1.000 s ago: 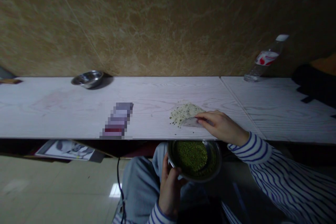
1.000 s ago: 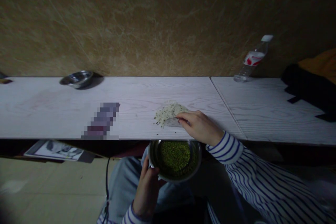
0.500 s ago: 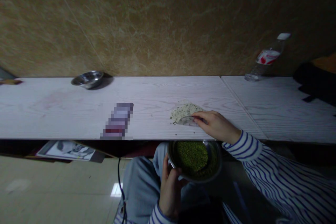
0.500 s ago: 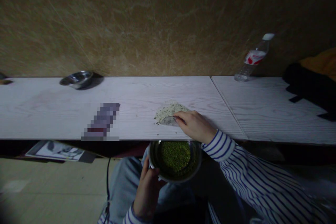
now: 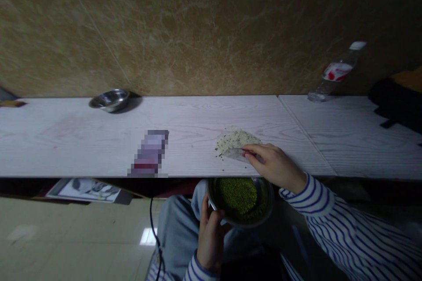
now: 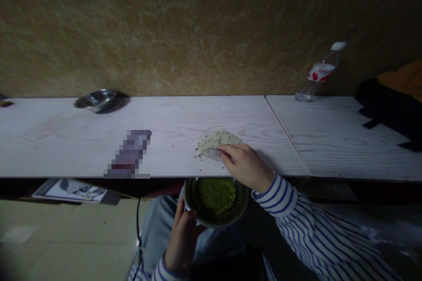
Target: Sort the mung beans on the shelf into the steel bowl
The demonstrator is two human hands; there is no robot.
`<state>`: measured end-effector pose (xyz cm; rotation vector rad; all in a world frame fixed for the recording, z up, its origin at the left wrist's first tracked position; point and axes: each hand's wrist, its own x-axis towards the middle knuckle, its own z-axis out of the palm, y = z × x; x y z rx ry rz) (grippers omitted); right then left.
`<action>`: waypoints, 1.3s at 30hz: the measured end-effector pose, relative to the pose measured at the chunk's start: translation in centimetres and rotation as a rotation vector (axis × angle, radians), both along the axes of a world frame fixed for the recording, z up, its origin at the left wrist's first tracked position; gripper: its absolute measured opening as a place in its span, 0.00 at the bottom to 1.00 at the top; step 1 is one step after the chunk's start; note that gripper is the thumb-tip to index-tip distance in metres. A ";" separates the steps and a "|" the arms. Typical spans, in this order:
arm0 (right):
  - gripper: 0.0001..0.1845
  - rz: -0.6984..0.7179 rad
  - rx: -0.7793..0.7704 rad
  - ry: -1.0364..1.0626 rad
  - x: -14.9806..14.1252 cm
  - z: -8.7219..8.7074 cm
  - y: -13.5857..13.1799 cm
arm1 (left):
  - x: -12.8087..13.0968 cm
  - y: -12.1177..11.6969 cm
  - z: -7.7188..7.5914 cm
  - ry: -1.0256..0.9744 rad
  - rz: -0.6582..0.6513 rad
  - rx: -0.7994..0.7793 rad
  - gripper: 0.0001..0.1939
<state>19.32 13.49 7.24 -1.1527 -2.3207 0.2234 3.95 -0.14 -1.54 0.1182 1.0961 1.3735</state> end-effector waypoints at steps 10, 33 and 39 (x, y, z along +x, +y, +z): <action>0.13 -0.006 -0.055 -0.055 -2.6 -0.6 -0.6 | -1.5 -0.1 0.9 0.009 -0.004 -0.005 0.37; 0.14 -0.139 0.146 -0.189 -2.1 0.0 -0.7 | -2.4 0.2 0.7 0.037 -0.010 -0.049 0.37; 0.14 -0.106 0.236 -0.292 -2.7 -0.1 -0.9 | -2.4 0.3 0.6 0.030 -0.016 -0.045 0.37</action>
